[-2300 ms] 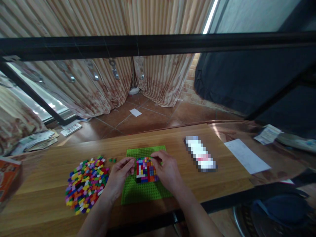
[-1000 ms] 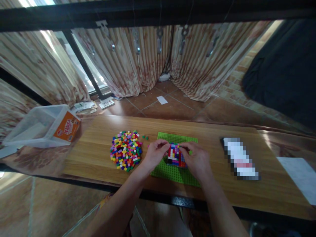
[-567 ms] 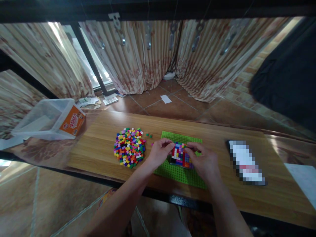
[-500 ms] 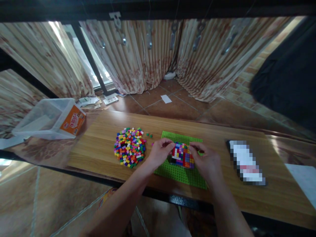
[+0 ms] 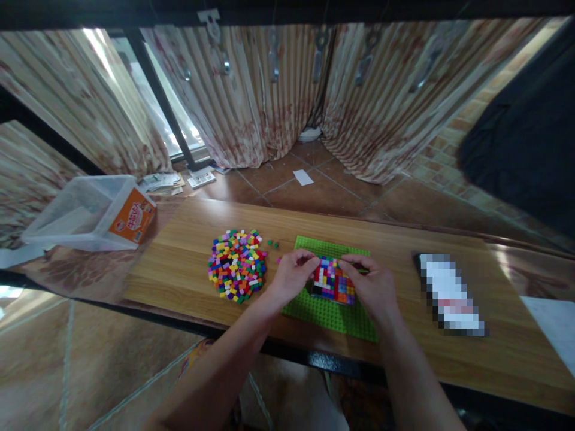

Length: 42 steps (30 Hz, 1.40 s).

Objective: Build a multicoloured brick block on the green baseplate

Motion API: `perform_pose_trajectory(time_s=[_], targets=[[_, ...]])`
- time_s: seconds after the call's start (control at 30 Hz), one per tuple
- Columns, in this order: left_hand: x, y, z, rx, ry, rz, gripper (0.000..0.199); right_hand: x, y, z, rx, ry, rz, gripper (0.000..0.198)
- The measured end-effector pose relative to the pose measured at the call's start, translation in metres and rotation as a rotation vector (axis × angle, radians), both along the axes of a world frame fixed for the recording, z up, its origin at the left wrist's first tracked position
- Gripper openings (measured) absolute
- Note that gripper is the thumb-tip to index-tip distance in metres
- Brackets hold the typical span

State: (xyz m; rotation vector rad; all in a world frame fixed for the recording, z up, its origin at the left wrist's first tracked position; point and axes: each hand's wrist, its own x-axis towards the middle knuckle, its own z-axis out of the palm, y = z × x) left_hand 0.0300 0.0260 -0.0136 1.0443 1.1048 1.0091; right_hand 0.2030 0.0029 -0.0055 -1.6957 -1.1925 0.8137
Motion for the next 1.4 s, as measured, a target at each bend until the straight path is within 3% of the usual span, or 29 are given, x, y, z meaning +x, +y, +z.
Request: perform_pose_trajectory(time_s=[0.47, 0.67, 0.8, 1.0, 1.3, 1.4], targets=[[-0.002, -0.002, 0.002, 0.052, -0.029, 0.037, 0.025, 0.001, 0.001, 0.0, 0.007, 0.038, 0.03, 0.031], [-0.005, -0.004, 0.014, 0.004, -0.184, -0.029, 0.036, 0.003, -0.006, 0.005, 0.206, -0.06, -0.005, 0.029], [-0.005, -0.007, 0.02, -0.093, -0.336, -0.138, 0.042, -0.004, -0.014, 0.015, 0.365, -0.094, 0.146, 0.021], [-0.005, -0.011, 0.025, -0.183, -0.473, -0.247, 0.044, -0.021, -0.019, 0.019, 0.41, -0.09, 0.332, 0.02], [-0.004, -0.013, 0.023, -0.195, -0.457, -0.288, 0.045, -0.024, -0.02, 0.022, 0.449, -0.103, 0.306, 0.015], [-0.006, -0.011, 0.023, -0.151, -0.404, -0.265, 0.044, -0.016, -0.019, 0.021, 0.435, -0.126, 0.225, 0.017]])
